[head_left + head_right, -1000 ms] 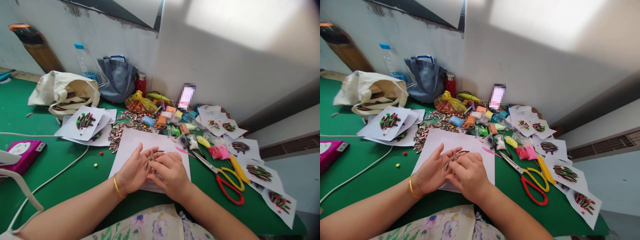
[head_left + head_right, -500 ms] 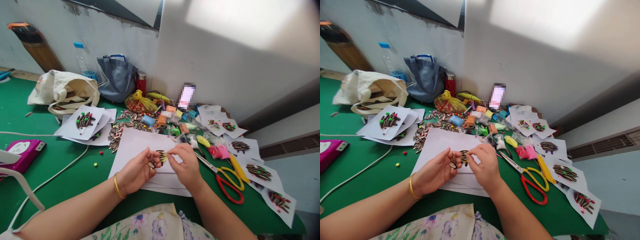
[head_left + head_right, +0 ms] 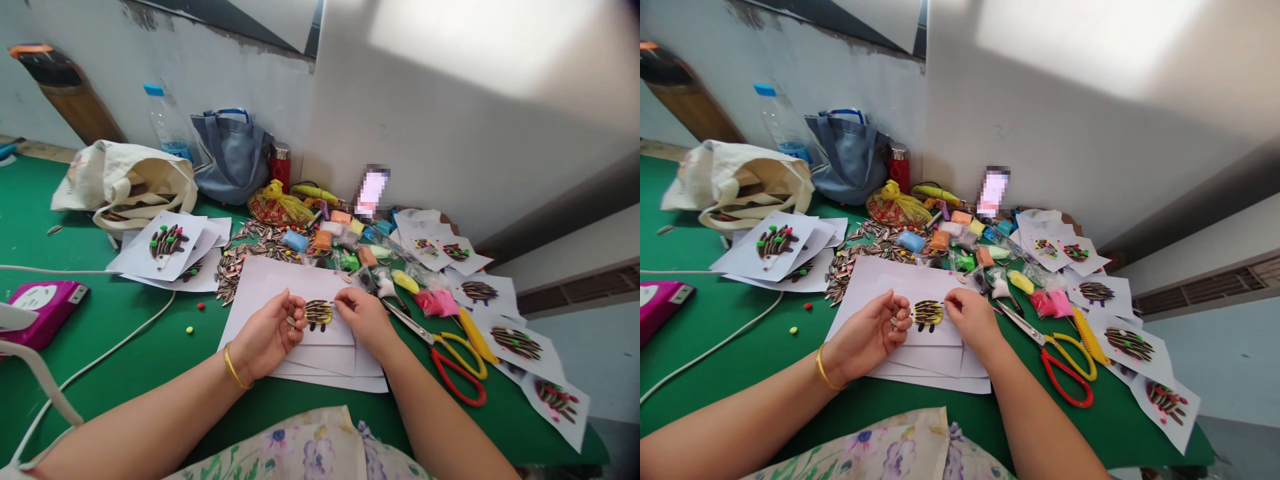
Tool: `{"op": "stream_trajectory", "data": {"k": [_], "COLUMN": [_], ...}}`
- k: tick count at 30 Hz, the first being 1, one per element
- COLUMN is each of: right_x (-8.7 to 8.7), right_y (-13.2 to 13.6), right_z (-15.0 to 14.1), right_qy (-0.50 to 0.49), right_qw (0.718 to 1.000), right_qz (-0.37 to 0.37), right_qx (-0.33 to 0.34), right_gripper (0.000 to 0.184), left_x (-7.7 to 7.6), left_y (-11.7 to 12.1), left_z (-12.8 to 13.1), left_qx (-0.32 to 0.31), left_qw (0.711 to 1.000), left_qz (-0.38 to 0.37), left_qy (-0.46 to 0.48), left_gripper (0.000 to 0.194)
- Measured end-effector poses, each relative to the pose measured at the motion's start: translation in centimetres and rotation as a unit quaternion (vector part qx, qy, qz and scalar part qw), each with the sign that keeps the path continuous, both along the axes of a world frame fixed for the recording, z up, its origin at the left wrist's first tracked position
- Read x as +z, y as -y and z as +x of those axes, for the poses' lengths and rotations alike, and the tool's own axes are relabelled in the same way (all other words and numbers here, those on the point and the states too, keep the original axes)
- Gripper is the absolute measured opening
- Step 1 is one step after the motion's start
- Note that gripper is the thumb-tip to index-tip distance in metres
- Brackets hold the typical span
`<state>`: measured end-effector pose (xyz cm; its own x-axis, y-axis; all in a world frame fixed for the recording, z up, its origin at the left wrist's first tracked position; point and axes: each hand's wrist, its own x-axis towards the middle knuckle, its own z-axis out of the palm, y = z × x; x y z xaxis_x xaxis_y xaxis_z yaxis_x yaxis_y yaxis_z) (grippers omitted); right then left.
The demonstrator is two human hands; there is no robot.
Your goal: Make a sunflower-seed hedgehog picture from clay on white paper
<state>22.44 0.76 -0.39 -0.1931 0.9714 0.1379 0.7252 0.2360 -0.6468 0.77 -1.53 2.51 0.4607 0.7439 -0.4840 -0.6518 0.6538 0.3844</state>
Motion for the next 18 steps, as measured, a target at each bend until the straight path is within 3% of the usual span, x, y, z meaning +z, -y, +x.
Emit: {"op": "stream_trajectory", "data": {"k": [7, 18], "right_x": [0.39, 0.33], "right_y": [-0.12, -0.1], "right_z": [0.35, -0.28], "right_qy": [0.151, 0.129], "right_qw": [0.986, 0.99], "right_qz": [0.064, 0.05], "right_qx": [0.006, 0.028], "right_gripper": [0.012, 0.012], "left_x": [0.08, -0.09], "left_y": [-0.02, -0.14], "left_z": [-0.01, -0.06], "left_qx": [0.004, 0.008], "left_qw": [1.0, 1.0], "left_qz": [-0.002, -0.001], "left_qy": [-0.002, -0.009], "left_gripper": [0.028, 0.028]}}
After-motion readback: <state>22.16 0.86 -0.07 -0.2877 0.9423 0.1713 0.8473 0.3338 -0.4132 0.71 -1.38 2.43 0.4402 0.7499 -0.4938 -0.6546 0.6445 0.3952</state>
